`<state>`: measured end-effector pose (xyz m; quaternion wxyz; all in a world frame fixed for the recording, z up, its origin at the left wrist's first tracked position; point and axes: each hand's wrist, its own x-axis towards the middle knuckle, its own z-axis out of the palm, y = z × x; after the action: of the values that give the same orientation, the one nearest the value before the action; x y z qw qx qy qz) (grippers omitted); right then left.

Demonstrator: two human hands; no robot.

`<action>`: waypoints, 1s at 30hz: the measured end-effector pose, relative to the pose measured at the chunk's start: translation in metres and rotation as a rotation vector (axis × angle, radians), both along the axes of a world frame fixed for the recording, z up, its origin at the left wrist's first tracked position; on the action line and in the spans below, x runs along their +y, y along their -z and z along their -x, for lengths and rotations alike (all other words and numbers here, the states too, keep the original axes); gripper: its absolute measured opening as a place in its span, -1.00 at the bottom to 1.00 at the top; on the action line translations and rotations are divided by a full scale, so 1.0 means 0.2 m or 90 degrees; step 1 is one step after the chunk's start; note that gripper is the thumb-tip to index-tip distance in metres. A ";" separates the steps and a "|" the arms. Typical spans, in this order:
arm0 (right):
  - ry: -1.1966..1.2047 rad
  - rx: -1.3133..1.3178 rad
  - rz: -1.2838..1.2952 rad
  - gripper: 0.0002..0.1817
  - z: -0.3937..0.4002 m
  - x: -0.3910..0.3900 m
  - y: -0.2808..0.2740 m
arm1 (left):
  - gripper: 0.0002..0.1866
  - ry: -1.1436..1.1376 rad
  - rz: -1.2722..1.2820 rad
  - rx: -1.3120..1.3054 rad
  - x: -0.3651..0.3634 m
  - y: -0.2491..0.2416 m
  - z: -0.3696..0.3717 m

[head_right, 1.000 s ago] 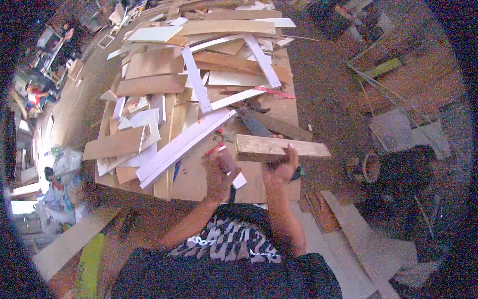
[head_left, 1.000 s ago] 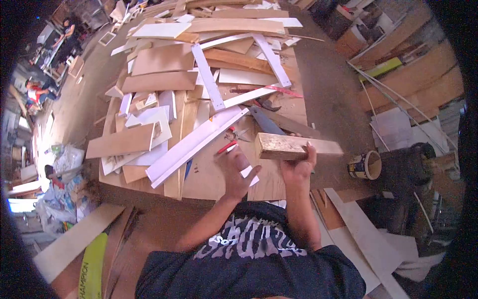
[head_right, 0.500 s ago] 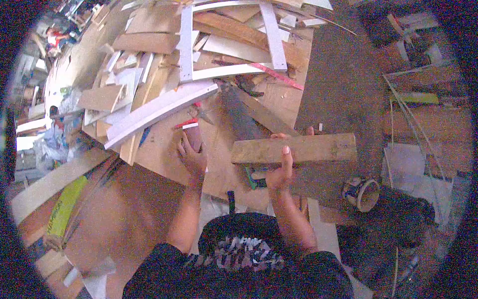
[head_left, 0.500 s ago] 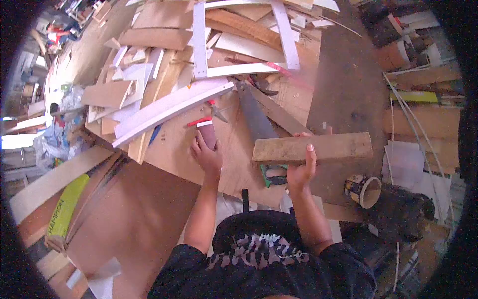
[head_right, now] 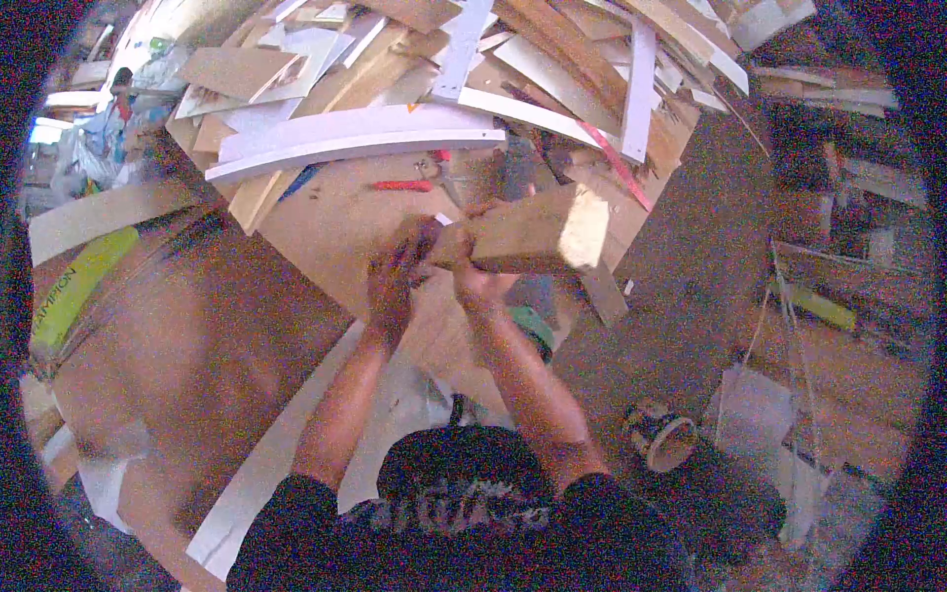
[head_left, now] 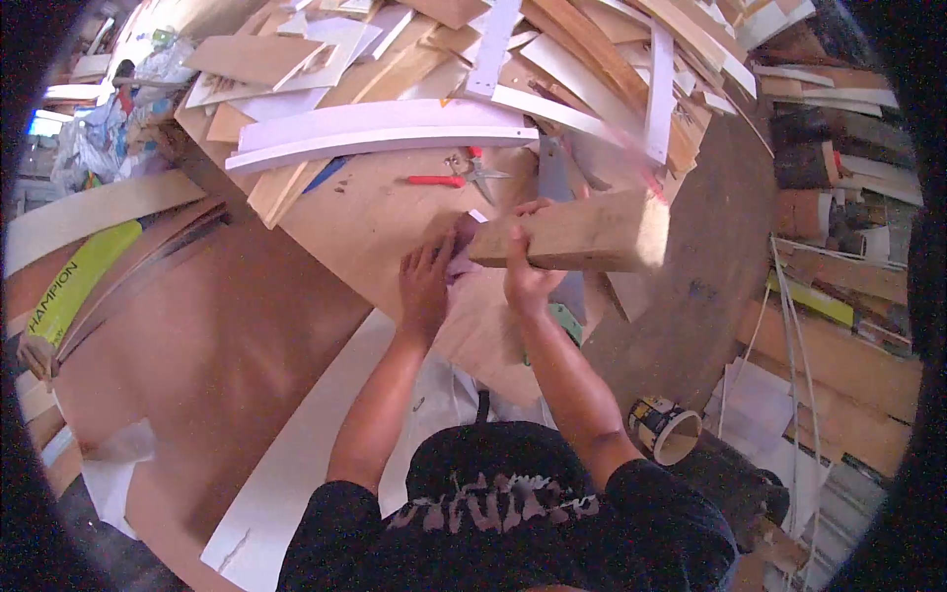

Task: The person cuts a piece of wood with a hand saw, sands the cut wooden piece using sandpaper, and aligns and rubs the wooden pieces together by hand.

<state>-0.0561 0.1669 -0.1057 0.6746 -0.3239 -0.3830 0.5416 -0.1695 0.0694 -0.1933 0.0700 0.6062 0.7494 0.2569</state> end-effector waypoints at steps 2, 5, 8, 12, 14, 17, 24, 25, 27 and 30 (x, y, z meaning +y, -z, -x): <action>0.023 -0.153 -0.131 -0.28 0.05 0.00 0.07 | -0.27 0.015 0.062 -0.067 -0.05 0.03 0.00; -0.015 -0.423 -0.212 -0.28 0.05 -0.02 0.21 | -0.37 -0.013 -0.071 0.004 -0.08 0.04 -0.02; -0.073 -0.473 -0.230 -0.09 0.00 0.00 0.38 | -0.41 -0.022 -0.065 -0.074 -0.07 0.20 -0.03; -0.200 0.167 0.111 -0.38 0.05 0.01 0.45 | -0.35 -0.069 -0.071 -0.096 -0.10 0.09 -0.04; -0.116 -0.377 -0.268 -0.42 0.01 0.06 0.47 | -0.27 -0.154 -0.040 -0.009 -0.13 0.12 -0.06; -0.110 -0.438 -0.244 -0.44 0.01 0.04 0.48 | -0.21 -0.143 -0.021 0.019 -0.14 0.05 -0.04; -0.191 -0.430 -0.396 -0.43 0.05 -0.01 0.53 | -0.17 -0.153 -0.081 0.017 -0.13 0.13 -0.04; -0.226 -0.143 -0.157 -0.40 0.11 0.02 0.58 | -0.18 -0.142 -0.080 -0.009 -0.13 0.13 -0.03; -0.329 -0.023 0.058 -0.36 0.06 0.02 0.55 | -0.18 -0.131 -0.079 -0.037 -0.14 0.11 -0.03; -0.356 0.326 0.274 -0.33 0.08 0.02 0.54 | -0.21 -0.157 -0.091 -0.073 -0.13 0.09 -0.04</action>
<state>-0.0721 0.1708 -0.2142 0.4922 -0.1962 -0.1545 0.8339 -0.1618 0.0441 -0.2117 0.0377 0.4971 0.7929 0.3505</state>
